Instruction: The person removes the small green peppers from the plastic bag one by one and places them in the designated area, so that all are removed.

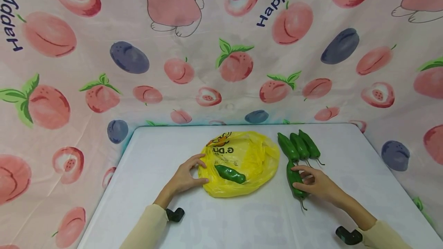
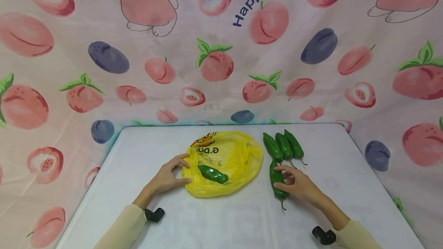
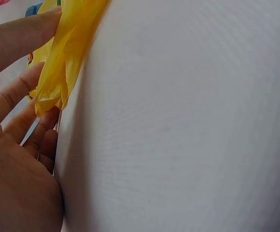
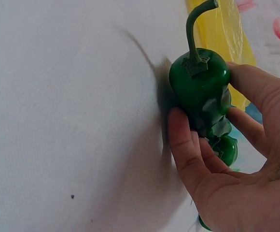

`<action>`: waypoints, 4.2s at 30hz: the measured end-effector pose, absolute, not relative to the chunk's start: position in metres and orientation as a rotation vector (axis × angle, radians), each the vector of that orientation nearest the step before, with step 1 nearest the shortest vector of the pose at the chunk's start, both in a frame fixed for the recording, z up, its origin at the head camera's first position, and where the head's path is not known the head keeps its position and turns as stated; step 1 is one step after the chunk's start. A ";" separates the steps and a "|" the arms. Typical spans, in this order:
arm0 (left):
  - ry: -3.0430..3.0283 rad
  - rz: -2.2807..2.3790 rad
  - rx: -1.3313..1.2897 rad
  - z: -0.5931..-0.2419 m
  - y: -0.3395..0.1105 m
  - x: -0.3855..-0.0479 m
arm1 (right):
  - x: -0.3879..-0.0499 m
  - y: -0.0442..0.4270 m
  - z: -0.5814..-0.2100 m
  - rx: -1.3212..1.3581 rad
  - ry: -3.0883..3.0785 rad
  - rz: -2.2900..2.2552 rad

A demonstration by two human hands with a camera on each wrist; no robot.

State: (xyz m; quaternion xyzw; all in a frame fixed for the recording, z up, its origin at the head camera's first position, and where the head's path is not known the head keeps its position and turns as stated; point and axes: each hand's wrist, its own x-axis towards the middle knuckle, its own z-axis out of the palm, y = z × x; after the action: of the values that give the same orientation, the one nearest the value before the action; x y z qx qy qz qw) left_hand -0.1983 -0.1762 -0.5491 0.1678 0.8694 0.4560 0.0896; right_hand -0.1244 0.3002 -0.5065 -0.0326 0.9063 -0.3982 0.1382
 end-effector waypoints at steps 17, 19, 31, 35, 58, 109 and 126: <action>2.580 1.364 0.478 -0.548 -0.176 -0.198 | -0.124 0.303 -0.493 -0.101 2.524 -1.186; 2.580 1.363 0.476 -0.548 -0.176 -0.197 | -0.124 0.305 -0.491 -0.124 2.526 -1.176; 2.585 1.360 0.474 -0.547 -0.175 -0.197 | -0.127 0.311 -0.473 -0.201 2.579 -1.088; 2.583 1.362 0.466 -0.546 -0.175 -0.197 | -0.129 0.315 -0.466 -0.295 2.618 -1.059; 2.578 1.354 0.449 -0.546 -0.175 -0.197 | -0.154 0.298 -0.429 -0.601 2.644 -1.086; 2.581 1.350 0.444 -0.544 -0.174 -0.197 | -0.218 0.178 -0.445 -0.939 2.456 -1.064; 2.591 1.384 0.543 -0.534 -0.173 -0.194 | -0.219 0.146 -0.467 -0.850 2.283 -1.042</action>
State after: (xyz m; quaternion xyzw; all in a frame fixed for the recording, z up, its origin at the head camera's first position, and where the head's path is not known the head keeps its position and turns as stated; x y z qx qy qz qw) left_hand -0.1941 -0.1734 -0.5342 0.1814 0.8648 0.4618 0.0772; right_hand -0.2190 0.1465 -0.4668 -0.3113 0.8357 -0.3814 0.2432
